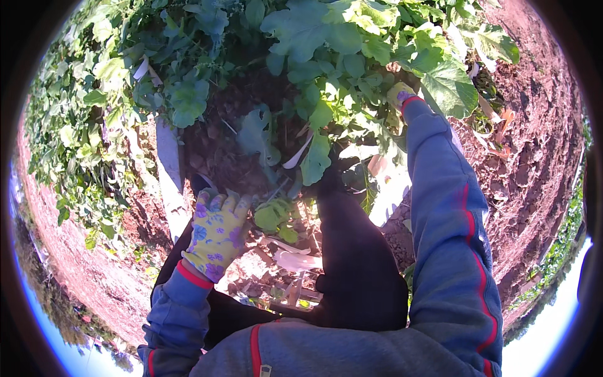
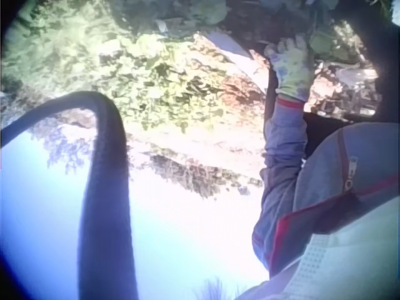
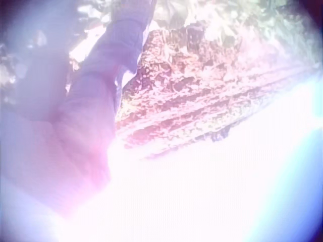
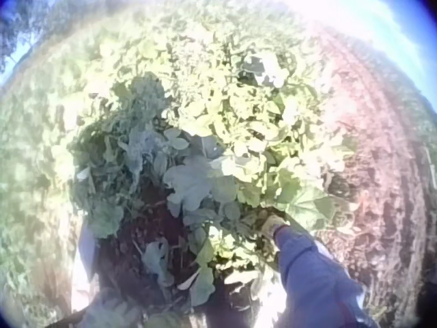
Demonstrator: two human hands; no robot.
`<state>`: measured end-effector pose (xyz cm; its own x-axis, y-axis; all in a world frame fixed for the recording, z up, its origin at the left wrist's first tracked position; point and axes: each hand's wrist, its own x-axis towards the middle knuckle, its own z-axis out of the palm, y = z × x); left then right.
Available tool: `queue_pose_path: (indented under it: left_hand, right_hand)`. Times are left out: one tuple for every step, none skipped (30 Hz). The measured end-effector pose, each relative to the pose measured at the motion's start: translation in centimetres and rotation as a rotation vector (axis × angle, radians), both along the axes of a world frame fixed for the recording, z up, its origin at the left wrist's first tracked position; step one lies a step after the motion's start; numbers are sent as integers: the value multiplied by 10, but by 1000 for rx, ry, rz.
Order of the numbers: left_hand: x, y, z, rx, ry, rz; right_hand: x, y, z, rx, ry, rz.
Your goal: The person sits in a garden bed and removes weeds by hand, pulling them from the soil and placing them aside. The person also uses a small hand tool to loosen soil around the plants.
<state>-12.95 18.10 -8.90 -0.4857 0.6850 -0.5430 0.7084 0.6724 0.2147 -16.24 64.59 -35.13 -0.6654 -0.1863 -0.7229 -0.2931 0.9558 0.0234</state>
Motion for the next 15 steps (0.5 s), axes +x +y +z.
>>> queue_pose_path:
  left_hand:
    - [0, -2, -1, -1, 3, 9]
    - [-1, -4, -1, -15, -16, 22]
    - [-2, -4, 0, -25, -32, 29]
    - [-3, -3, 0, -36, -48, 37]
    - [-3, -4, -1, -31, -38, 33]
    - [-4, -1, -1, -16, -37, 27]
    - [-5, 0, -1, -8, -36, 25]
    - [-6, 1, 0, 1, -34, 23]
    - [-5, 2, -1, 8, -22, 18]
    - [-4, 2, -1, 11, -8, 14]
    - [-3, 1, -2, 14, 3, 12]
    - [-3, -1, -2, 1, -12, 20]
    - [-3, -2, -1, -9, -26, 30]
    - [-5, -1, -1, -10, -40, 33]
    - [-6, 0, -1, 1, -33, 31]
  right_hand:
    - [-3, 1, 7, 49, -83, -72]
    - [-6, 1, 13, 100, -166, -143]
    - [-3, 1, 15, 141, -174, -176]
    - [-1, 1, 17, 183, -181, -209]
    - [3, -3, 17, 210, -116, -197]
    - [9, -2, 17, 244, -49, -194]
    - [13, -6, 15, 270, 19, -185]
    - [17, -10, 12, 297, 88, -177]
    - [21, -13, 10, 323, 157, -168]
    - [23, -18, 9, 343, 226, -160]
    - [21, -29, 18, 317, 109, -168]
    - [16, -38, 27, 290, -8, -174]
    - [12, -45, 36, 265, -124, -178]
    - [19, -43, 27, 242, -43, -256]
    - [30, -42, 13, 217, 39, -333]
